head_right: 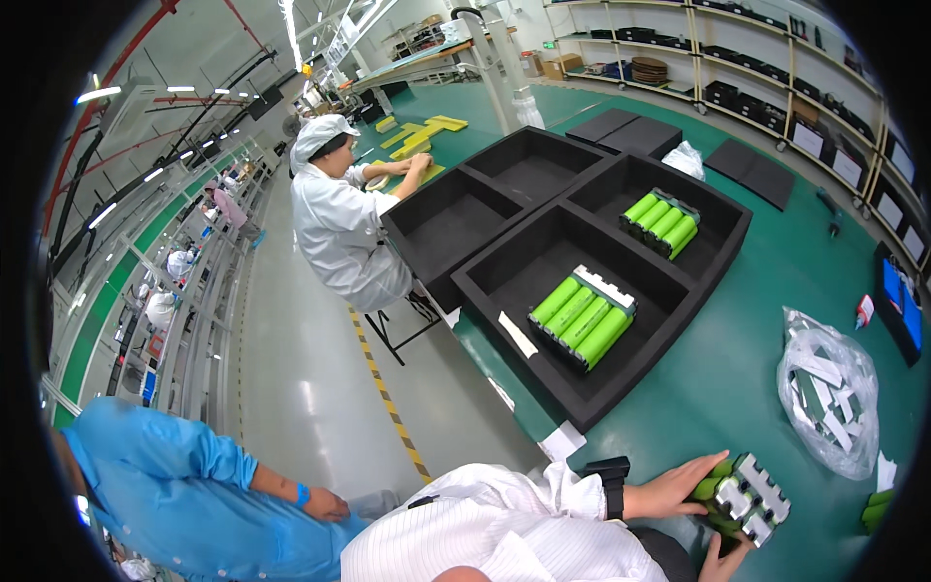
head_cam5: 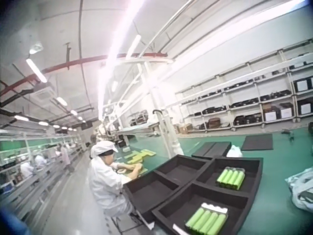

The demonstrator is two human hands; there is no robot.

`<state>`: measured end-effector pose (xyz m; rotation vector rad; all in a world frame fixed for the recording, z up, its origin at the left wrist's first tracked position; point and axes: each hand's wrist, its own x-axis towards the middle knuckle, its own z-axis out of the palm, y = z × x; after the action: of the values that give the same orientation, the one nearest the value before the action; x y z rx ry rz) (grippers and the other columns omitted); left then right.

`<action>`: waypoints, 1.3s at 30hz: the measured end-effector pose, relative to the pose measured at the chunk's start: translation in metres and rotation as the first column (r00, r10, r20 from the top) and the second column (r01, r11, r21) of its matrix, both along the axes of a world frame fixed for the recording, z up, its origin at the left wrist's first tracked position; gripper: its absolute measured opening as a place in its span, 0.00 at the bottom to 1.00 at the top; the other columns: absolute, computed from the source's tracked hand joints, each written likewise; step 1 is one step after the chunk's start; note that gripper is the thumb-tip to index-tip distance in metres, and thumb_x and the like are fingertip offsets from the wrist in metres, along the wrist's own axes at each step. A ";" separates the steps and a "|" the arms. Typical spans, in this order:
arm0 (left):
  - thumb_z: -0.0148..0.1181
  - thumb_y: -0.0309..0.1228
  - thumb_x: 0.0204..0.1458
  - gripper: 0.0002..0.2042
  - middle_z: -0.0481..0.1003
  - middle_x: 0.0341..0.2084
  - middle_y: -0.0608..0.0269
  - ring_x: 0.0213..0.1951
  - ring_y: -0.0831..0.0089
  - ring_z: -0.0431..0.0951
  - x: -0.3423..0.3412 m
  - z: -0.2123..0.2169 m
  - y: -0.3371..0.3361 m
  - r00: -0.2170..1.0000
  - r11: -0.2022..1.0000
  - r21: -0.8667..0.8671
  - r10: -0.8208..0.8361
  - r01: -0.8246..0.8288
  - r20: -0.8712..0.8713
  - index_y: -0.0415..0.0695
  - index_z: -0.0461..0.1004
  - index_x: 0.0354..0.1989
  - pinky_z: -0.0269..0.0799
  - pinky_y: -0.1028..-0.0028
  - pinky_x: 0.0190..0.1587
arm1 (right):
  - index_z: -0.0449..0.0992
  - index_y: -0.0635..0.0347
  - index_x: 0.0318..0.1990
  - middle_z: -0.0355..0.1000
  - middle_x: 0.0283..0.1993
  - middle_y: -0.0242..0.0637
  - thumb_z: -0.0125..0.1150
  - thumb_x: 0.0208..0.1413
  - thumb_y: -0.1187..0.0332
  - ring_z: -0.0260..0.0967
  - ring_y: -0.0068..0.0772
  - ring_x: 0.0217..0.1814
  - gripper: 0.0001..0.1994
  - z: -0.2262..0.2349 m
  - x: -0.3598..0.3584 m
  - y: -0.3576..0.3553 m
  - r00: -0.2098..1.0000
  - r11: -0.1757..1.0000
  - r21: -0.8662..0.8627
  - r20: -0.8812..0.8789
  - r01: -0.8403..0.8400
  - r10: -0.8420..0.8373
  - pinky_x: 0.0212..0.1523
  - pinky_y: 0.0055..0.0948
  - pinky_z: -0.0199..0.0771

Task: Assembling lithium-ion battery packs into foam trays and applying adhesive strips.

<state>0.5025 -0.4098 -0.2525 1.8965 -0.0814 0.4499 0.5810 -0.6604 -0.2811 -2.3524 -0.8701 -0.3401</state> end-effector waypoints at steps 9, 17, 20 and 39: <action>0.66 0.31 0.46 0.47 0.53 0.64 0.40 0.64 0.46 0.56 0.008 -0.009 0.009 0.999 0.996 0.084 -0.003 -0.001 0.054 0.39 0.39 0.69 0.53 0.60 0.65 | 0.76 0.68 0.37 0.74 0.33 0.45 0.53 0.52 0.77 0.72 0.39 0.35 0.07 0.055 -0.107 -0.001 0.875 0.921 0.263 -0.319 -0.286 0.363 0.40 0.31 0.70; 0.66 0.27 0.45 0.44 0.56 0.63 0.43 0.64 0.51 0.58 0.003 0.005 0.010 0.999 0.999 0.050 -0.024 0.021 0.048 0.39 0.43 0.68 0.54 0.63 0.66 | 0.76 0.68 0.43 0.74 0.42 0.50 0.58 0.47 0.76 0.73 0.47 0.45 0.14 0.035 -0.133 -0.030 0.861 0.888 0.258 -0.252 -0.380 0.442 0.50 0.35 0.69; 0.66 0.26 0.44 0.44 0.58 0.62 0.44 0.63 0.52 0.59 0.005 -0.006 0.010 0.998 0.999 0.046 -0.005 0.002 0.062 0.39 0.44 0.68 0.55 0.64 0.65 | 0.75 0.66 0.49 0.73 0.47 0.50 0.61 0.46 0.70 0.71 0.47 0.52 0.20 0.015 -0.133 -0.038 0.790 0.869 0.187 -0.362 -0.459 0.495 0.57 0.35 0.66; 0.66 0.27 0.44 0.41 0.64 0.56 0.47 0.59 0.55 0.65 0.008 -0.003 0.013 0.998 1.000 0.004 -0.021 0.020 0.054 0.41 0.49 0.66 0.60 0.64 0.62 | 0.76 0.62 0.49 0.74 0.48 0.45 0.60 0.56 0.67 0.71 0.36 0.51 0.15 -0.068 -0.115 -0.012 0.285 0.970 0.223 -0.928 -0.095 0.241 0.54 0.31 0.68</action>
<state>0.5101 -0.3969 -0.2557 1.8853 -0.1372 0.4874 0.4658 -0.6728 -0.3486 -1.7662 -0.4113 1.0407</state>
